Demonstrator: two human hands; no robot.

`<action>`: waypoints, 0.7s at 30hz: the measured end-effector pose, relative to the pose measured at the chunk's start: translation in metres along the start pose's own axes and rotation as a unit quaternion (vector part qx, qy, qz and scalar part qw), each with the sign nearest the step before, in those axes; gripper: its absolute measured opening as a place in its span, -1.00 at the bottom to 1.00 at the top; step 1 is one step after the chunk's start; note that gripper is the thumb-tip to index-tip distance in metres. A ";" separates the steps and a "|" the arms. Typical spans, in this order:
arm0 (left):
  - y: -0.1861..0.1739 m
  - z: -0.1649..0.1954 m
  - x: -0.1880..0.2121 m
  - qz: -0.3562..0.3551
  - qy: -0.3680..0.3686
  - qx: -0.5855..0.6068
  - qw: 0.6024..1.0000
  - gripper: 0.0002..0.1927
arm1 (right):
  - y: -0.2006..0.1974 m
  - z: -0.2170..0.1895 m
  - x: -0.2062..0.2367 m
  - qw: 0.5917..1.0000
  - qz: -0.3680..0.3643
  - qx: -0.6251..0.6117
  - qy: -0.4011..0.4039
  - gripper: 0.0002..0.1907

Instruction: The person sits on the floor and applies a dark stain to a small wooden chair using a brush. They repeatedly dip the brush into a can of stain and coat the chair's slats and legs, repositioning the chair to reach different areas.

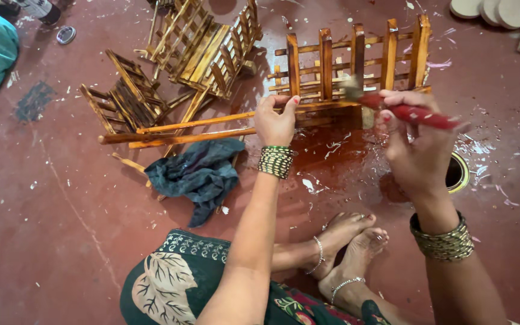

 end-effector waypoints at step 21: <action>0.007 -0.006 0.003 -0.006 0.023 0.022 0.999 -0.73 | -0.038 0.054 -0.028 0.992 0.103 0.002 -0.079 -0.88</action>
Point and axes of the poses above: each hand's wrist, its own x-axis away from the middle knuckle, its own y-axis out of the palm, z = x × y, the point moved 3 cm from there along -x, towards the middle knuckle, and after that the axes turned 14 degrees about -z, right-handed, at the moved point
